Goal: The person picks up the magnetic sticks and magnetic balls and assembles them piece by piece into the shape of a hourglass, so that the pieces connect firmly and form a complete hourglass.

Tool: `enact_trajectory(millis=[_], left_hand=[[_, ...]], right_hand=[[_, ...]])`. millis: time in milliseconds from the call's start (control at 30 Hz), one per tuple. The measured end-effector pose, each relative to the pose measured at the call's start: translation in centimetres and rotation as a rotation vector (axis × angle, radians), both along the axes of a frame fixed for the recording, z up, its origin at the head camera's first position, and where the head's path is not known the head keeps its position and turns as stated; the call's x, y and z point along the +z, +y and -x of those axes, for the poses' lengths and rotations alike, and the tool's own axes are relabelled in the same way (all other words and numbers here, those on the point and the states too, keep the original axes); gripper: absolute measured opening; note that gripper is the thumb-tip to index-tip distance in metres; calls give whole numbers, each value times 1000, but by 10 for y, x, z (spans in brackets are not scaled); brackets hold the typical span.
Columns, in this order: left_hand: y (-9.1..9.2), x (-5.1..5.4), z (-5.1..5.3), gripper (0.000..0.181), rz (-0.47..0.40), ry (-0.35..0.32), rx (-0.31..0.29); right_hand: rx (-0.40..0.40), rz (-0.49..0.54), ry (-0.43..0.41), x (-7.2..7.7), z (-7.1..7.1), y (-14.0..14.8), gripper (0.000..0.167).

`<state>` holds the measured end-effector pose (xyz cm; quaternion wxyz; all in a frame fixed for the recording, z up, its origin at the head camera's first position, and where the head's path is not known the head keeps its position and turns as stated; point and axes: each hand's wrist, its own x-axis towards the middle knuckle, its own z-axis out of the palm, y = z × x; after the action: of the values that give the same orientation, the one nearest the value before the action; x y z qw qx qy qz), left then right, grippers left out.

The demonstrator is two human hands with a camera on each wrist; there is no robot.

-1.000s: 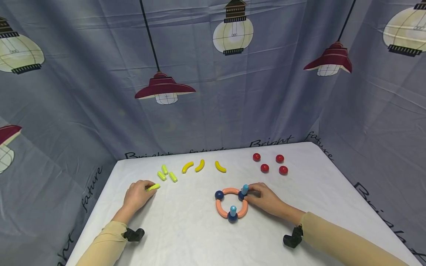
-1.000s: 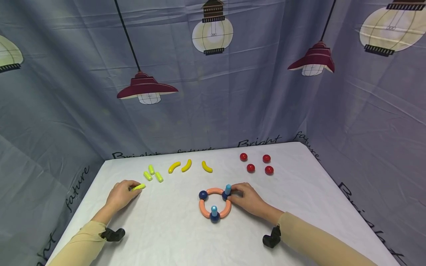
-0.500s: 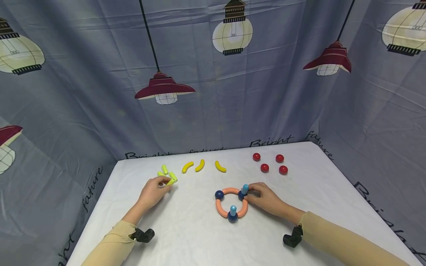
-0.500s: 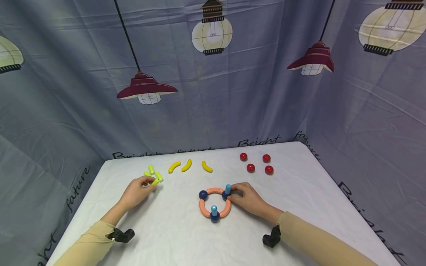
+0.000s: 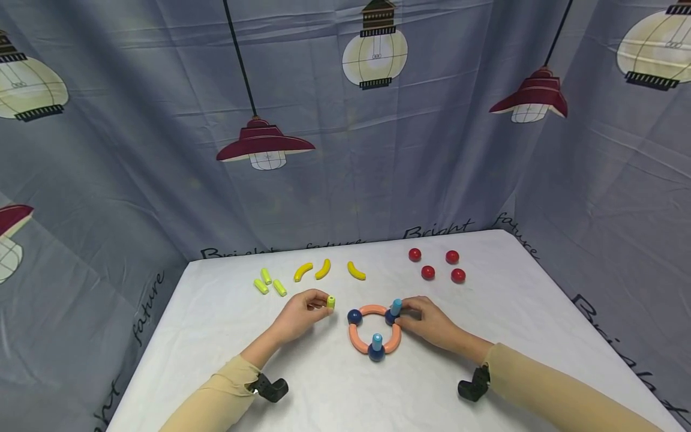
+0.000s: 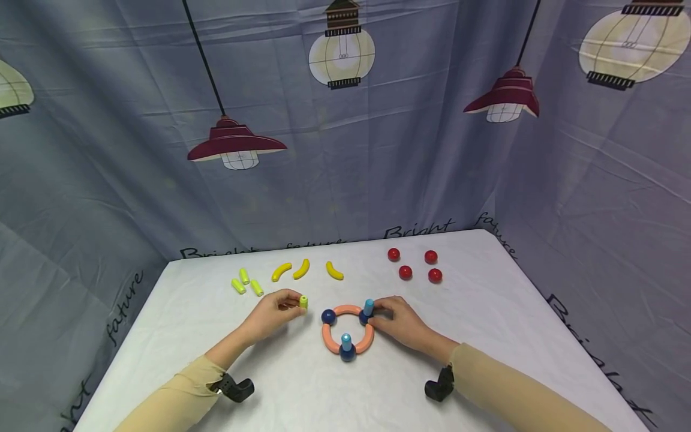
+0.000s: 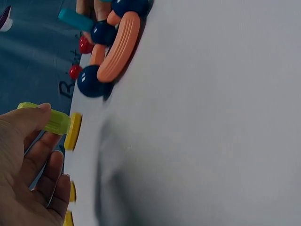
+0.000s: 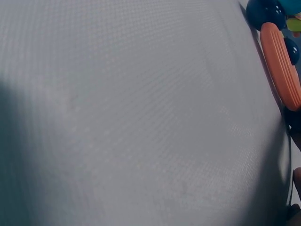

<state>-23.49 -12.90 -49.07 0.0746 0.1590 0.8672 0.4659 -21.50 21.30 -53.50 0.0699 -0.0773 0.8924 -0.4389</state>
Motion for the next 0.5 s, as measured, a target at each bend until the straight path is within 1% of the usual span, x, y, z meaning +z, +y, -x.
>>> enact_trajectory(millis=[67,167,300,500], left_hand=[[7,-1,0,28,-14,-2,-27],[17,-1,0,29,-23,3,-50],[27,0,0,29,-36,4,-63],[36,1,1,29,-57,8,-78]], right_hand=[[0,3,-1,0,0,0,34],[-1,2,0,-1,-1,0,34],[-7,4,-4,0,-1,-1,34],[-11,-2,0,1,-2,-1,33]])
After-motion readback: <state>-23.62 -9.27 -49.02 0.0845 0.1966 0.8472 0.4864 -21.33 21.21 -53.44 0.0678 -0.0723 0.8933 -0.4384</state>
